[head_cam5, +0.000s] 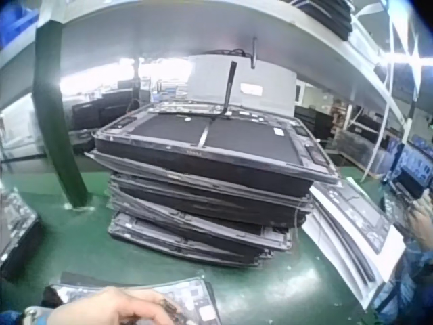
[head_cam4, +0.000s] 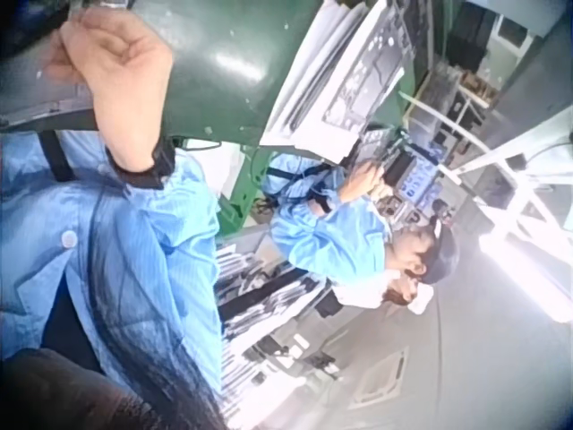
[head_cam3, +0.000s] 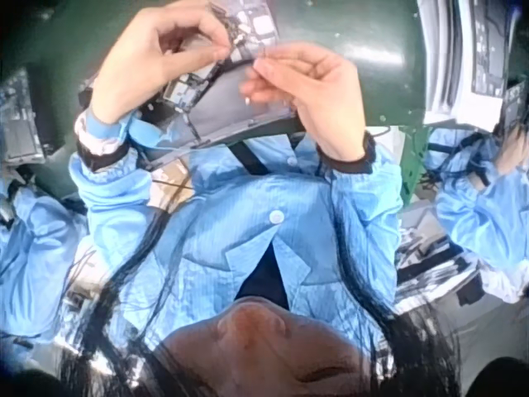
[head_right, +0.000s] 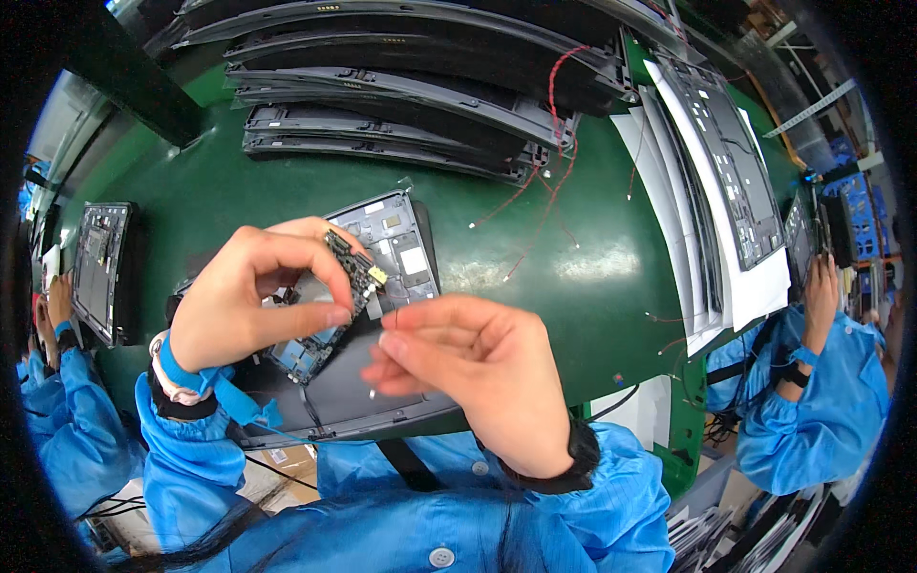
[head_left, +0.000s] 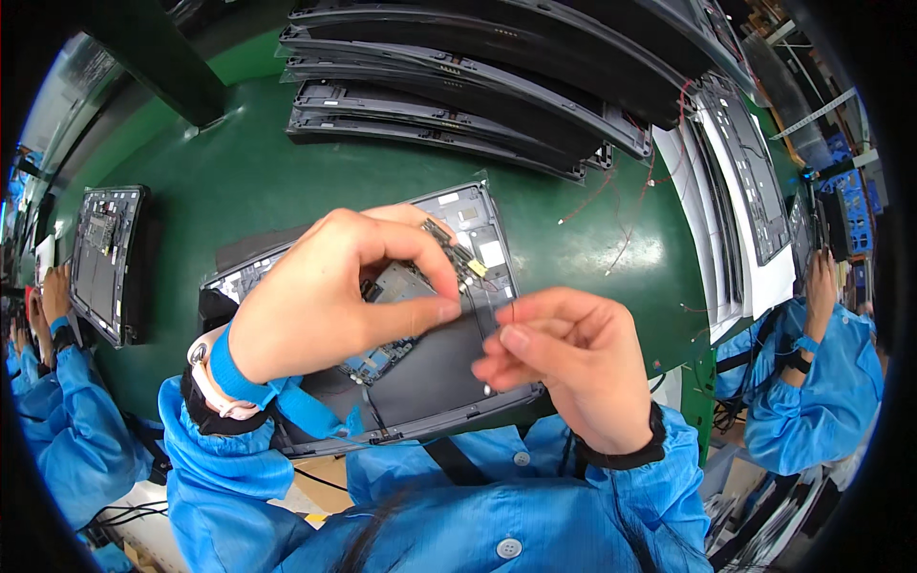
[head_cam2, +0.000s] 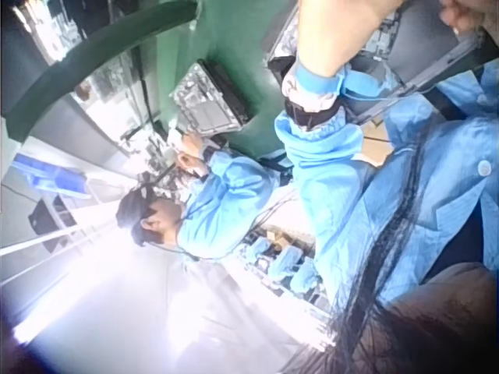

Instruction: Assembling internal circuit boards and components into electronic tablet or laptop housings on a factory assembly line.

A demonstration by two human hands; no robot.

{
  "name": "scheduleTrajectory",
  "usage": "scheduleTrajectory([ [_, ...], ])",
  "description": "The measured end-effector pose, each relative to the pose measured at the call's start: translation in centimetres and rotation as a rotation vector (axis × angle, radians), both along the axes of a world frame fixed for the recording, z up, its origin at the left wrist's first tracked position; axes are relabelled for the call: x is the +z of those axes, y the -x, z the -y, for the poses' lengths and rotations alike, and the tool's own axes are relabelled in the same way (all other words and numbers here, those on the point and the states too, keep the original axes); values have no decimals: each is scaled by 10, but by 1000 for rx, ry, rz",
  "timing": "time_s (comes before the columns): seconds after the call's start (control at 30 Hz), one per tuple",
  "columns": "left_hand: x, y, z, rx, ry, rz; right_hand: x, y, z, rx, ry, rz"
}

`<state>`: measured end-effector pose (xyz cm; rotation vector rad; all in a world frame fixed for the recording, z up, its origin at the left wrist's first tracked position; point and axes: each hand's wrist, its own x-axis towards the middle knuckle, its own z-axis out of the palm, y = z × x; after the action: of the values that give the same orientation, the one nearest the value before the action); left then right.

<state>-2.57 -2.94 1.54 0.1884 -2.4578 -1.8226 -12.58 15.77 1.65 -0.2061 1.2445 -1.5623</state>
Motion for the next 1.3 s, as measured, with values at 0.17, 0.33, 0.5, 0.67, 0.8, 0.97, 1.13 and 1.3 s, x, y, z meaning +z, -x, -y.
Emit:
scheduleTrajectory([
  [0.17,4,-6,3,-100,43,-23,-10,-6,13,-125,4,-57],
  [0.33,7,-3,-4,-61,57,96,-17,-14,17,-281,89,-90],
  [0.5,4,-4,-9,62,97,61,-18,-18,17,-308,116,-140],
  [0.67,6,-8,-9,107,134,97,1,0,0,-179,-278,-978],
  [0.8,9,-6,-8,90,58,143,5,0,11,-32,43,-1647],
  [0.97,4,-8,-7,113,53,42,-7,2,19,84,99,-1675],
  [1.13,14,-7,-6,80,-5,112,-9,2,22,79,75,-1391],
  [1.3,14,-6,-6,203,-198,301,-24,2,19,-8,29,-1352],
])
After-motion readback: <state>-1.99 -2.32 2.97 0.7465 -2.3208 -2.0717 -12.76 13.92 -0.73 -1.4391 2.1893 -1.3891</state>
